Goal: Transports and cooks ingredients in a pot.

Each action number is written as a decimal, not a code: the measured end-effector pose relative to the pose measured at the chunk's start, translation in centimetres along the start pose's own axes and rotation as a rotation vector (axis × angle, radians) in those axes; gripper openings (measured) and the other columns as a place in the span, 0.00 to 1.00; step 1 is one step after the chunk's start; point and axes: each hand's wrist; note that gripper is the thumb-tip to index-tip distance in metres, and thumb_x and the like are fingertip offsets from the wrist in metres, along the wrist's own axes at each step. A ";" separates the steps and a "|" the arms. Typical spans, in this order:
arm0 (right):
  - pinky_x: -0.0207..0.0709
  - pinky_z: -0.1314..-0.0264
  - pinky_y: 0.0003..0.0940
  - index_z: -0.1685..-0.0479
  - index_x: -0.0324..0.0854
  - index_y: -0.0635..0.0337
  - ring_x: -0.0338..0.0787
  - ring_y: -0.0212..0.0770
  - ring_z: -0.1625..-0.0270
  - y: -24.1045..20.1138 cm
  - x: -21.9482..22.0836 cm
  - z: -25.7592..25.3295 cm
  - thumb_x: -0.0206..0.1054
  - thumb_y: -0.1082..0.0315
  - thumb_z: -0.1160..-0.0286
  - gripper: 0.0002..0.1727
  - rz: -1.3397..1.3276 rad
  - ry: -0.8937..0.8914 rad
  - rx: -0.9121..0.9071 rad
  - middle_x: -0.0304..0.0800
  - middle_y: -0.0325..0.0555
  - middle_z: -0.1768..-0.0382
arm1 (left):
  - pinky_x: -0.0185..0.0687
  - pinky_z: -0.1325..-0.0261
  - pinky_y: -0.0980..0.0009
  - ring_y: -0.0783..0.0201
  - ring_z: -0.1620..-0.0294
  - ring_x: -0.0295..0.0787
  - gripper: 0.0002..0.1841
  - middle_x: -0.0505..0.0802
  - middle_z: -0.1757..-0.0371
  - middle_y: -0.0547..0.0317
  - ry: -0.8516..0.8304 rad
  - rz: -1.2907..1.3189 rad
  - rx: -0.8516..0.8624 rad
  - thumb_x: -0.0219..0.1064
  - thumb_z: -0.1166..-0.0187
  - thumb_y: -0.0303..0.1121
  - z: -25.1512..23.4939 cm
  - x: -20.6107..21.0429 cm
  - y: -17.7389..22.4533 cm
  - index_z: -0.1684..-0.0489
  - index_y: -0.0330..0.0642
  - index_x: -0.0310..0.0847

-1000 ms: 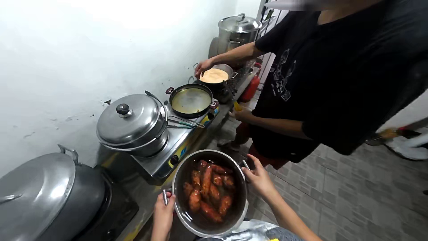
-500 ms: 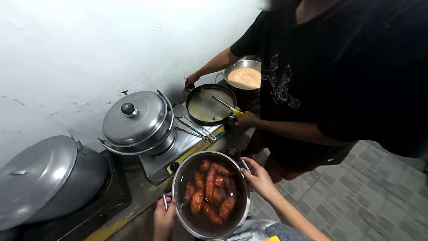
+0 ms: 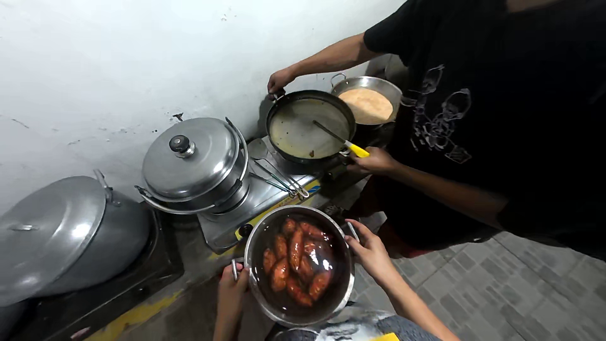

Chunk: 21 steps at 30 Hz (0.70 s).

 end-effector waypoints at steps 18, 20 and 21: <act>0.77 0.64 0.29 0.26 0.72 0.68 0.80 0.31 0.70 -4.4 -1.1 -6.9 0.61 0.70 0.15 0.21 -0.028 0.177 0.039 0.84 0.53 0.50 | 0.72 0.67 0.77 0.73 0.75 0.73 0.09 0.77 0.70 0.59 -0.124 0.058 0.123 0.56 0.16 0.23 -8.2 2.7 6.2 0.48 0.26 0.77; 0.76 0.67 0.28 0.29 0.74 0.67 0.78 0.30 0.73 -6.0 -1.9 -9.5 0.61 0.70 0.15 0.19 -0.032 0.193 0.012 0.84 0.49 0.55 | 0.70 0.70 0.79 0.75 0.77 0.71 0.07 0.76 0.72 0.62 -0.112 0.096 0.125 0.56 0.15 0.23 -9.6 3.9 7.5 0.50 0.27 0.77; 0.76 0.67 0.28 0.31 0.76 0.67 0.78 0.30 0.73 -6.6 -2.4 -10.9 0.61 0.69 0.14 0.18 -0.025 0.196 -0.001 0.84 0.49 0.56 | 0.70 0.70 0.79 0.76 0.78 0.71 0.07 0.75 0.73 0.63 -0.101 0.112 0.126 0.57 0.15 0.23 -10.2 4.7 8.2 0.51 0.27 0.77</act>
Point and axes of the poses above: each hand's wrist, its own z-axis away from the middle knuckle, its own x-axis out of the palm, y = z × x
